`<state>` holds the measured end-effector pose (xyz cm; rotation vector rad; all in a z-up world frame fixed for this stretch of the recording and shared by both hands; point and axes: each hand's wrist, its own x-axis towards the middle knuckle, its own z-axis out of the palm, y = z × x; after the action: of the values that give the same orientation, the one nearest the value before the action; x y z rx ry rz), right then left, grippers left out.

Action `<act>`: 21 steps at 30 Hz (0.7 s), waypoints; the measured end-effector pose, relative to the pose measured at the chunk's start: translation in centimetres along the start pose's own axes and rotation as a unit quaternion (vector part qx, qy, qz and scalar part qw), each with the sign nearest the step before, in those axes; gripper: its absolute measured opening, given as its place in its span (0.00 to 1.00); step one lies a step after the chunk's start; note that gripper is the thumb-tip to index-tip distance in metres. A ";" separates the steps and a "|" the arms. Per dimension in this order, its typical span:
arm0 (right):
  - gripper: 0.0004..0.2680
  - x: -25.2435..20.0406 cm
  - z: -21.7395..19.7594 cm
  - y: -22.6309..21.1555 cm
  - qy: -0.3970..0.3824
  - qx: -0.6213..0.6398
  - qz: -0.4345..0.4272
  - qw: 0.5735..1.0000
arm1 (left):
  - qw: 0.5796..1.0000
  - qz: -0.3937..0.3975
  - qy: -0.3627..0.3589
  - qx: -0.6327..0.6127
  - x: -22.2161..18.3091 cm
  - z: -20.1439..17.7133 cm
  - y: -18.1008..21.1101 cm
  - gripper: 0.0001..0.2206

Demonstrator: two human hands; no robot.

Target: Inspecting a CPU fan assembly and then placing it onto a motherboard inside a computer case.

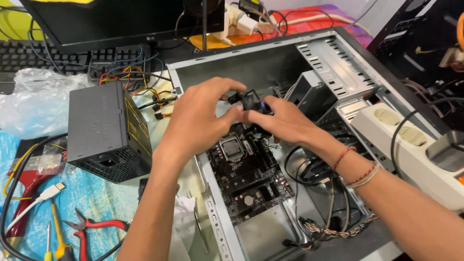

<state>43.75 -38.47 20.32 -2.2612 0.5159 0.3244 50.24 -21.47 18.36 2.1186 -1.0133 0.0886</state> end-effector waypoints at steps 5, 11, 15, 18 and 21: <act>0.28 -0.4 0.4 -1.2 0.000 -0.002 0.061 0.998 | 0.999 0.019 0.007 0.026 -0.4 0.4 -0.2 0.16; 0.21 -0.3 0.9 -0.8 0.044 -0.011 0.050 0.998 | 0.983 0.031 -0.098 0.152 0.0 1.1 -0.5 0.47; 0.21 -0.3 1.2 -0.4 0.103 -0.009 0.002 0.995 | 0.968 -0.026 -0.144 0.202 0.5 1.2 0.4 0.54; 0.26 -0.6 1.0 -0.6 0.091 -0.022 -0.020 0.995 | 0.970 -0.003 -0.101 0.221 0.4 1.9 -0.5 0.47; 0.33 1.4 0.7 1.6 0.045 -0.003 -0.081 0.996 | 0.967 0.016 -0.039 0.250 0.0 2.8 -1.7 0.34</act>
<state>44.19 -39.27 18.29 -2.3144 0.3750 0.1428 50.72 -22.70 15.40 2.5759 -1.1627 0.3074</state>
